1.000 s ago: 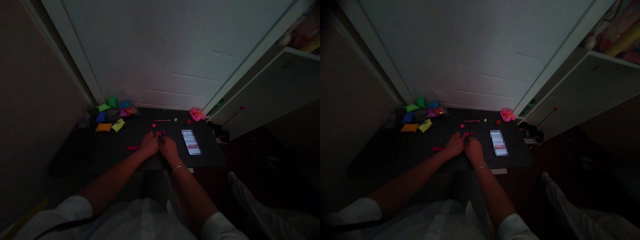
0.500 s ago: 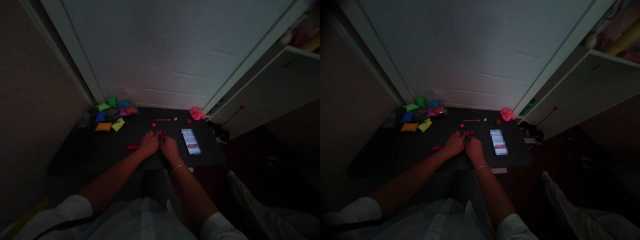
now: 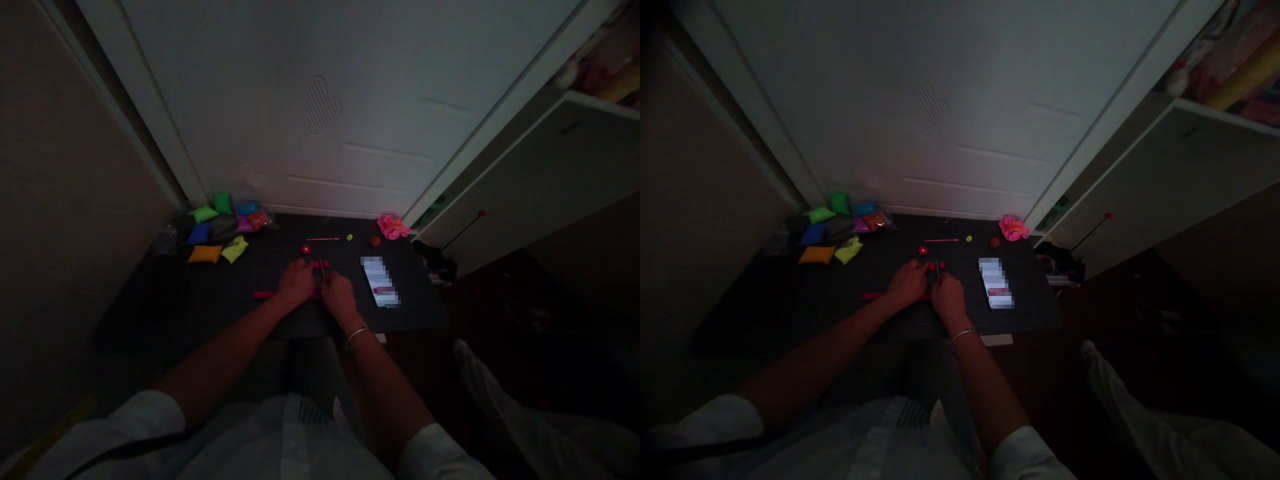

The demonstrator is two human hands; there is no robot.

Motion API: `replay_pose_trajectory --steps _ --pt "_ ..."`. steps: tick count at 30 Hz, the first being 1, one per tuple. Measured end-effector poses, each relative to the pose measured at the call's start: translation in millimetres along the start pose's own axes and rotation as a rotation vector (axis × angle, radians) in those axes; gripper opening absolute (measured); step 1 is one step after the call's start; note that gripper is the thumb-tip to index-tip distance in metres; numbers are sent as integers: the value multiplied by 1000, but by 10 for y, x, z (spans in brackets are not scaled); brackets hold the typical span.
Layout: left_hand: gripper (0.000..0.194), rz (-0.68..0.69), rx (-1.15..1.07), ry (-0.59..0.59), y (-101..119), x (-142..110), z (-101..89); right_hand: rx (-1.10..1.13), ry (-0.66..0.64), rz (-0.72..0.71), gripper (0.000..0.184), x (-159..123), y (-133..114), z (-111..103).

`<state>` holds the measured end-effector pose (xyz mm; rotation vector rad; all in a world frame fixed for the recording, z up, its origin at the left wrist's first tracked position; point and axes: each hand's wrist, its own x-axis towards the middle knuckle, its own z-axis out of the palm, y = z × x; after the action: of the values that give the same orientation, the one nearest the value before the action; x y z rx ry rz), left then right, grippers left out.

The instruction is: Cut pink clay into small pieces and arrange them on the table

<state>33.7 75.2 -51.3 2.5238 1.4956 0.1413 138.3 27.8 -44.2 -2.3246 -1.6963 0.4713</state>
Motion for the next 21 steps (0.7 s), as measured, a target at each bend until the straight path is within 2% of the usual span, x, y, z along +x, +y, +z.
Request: replay_pose_trajectory --steps 8,13,16,19,21 --pt "37 14 -1 6 -2 -43 -2 8 -5 -7 21 10 -46 11" --pt "36 7 1 25 -29 -41 -40 7 31 4 20 -23 -17 -69" --pt "39 46 -9 77 -122 -153 -81 12 69 19 18 -183 80 -115" --pt "34 207 -79 153 -233 -359 -65 25 86 17 16 -435 179 -85" --pt "30 260 -107 167 -273 -490 -13 17 50 31 17 -594 210 -34"
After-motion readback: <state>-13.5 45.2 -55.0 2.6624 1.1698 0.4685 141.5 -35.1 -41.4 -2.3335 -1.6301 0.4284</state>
